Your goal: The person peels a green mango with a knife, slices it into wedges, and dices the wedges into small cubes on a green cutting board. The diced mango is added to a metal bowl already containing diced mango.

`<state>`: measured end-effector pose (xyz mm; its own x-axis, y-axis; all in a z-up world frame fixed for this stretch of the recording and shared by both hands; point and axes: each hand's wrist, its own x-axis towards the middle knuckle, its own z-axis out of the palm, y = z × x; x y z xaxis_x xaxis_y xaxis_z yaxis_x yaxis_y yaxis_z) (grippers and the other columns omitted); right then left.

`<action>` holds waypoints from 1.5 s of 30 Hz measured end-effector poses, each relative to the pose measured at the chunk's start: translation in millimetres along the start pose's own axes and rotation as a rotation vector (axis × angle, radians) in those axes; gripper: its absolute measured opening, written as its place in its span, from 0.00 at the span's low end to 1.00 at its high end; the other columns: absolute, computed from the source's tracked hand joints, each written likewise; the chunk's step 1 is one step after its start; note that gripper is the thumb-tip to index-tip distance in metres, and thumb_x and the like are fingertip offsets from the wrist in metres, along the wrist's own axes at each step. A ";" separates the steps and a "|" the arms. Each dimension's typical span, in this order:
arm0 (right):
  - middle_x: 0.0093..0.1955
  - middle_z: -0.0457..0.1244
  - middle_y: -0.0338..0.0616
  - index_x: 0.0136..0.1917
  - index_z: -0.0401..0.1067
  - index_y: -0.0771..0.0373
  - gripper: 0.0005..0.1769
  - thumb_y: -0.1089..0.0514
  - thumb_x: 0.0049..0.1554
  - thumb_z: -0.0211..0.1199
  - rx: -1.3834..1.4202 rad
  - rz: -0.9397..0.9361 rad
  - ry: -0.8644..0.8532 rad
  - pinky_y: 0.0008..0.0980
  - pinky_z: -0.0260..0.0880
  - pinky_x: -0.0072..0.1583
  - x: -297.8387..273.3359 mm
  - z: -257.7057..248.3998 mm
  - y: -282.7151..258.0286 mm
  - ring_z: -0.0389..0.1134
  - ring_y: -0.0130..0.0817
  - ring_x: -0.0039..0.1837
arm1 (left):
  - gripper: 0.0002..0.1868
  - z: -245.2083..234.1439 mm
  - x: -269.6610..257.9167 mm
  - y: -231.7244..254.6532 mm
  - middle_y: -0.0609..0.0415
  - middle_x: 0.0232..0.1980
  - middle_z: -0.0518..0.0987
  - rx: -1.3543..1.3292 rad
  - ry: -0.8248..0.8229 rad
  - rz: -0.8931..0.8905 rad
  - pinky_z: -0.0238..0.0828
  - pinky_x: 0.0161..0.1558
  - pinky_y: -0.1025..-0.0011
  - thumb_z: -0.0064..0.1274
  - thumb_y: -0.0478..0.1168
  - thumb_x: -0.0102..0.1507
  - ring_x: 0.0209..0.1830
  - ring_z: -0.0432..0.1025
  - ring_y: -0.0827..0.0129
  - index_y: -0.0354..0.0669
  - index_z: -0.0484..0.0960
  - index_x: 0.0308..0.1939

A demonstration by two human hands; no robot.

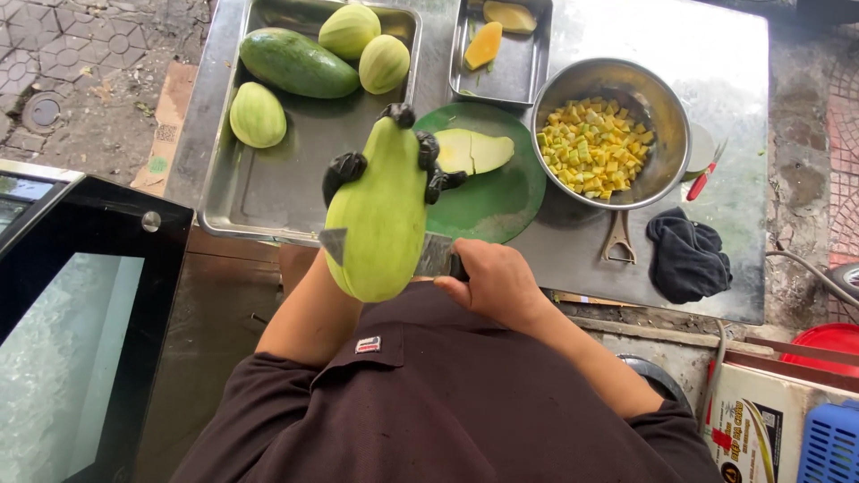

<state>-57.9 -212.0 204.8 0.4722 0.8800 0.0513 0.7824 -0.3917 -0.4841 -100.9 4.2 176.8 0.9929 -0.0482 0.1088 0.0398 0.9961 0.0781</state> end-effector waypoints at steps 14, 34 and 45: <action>0.35 0.63 0.57 0.46 0.67 0.67 0.25 0.41 0.59 0.62 0.043 0.087 0.025 0.51 0.66 0.44 4.5 -11.1 2.7 0.67 0.58 0.41 | 0.30 -1.5 -2.2 -3.9 0.42 0.60 0.75 0.053 0.027 0.033 0.65 0.62 0.60 0.43 0.57 0.69 0.55 0.71 0.54 0.39 0.69 0.67; 0.37 0.64 0.62 0.44 0.66 0.68 0.23 0.44 0.64 0.52 0.291 0.195 0.002 0.54 0.64 0.46 7.4 5.8 11.8 0.65 0.64 0.44 | 0.33 -246.6 -4.6 -7.3 0.42 0.56 0.78 0.108 0.125 0.111 0.62 0.62 0.55 0.36 0.64 0.73 0.54 0.72 0.52 0.38 0.74 0.62; 0.38 0.65 0.61 0.44 0.67 0.68 0.29 0.39 0.67 0.45 0.455 0.244 0.095 0.50 0.66 0.46 15.8 49.3 54.6 0.66 0.61 0.43 | 0.37 -214.0 37.8 4.7 0.43 0.54 0.80 0.159 0.161 0.162 0.60 0.61 0.52 0.32 0.68 0.75 0.54 0.72 0.51 0.37 0.77 0.59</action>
<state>-27.8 -206.2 136.1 0.6704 0.7409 -0.0415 0.3996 -0.4075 -0.8212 -39.2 22.7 -30.9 0.9905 0.1354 -0.0252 -0.1261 0.9653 0.2288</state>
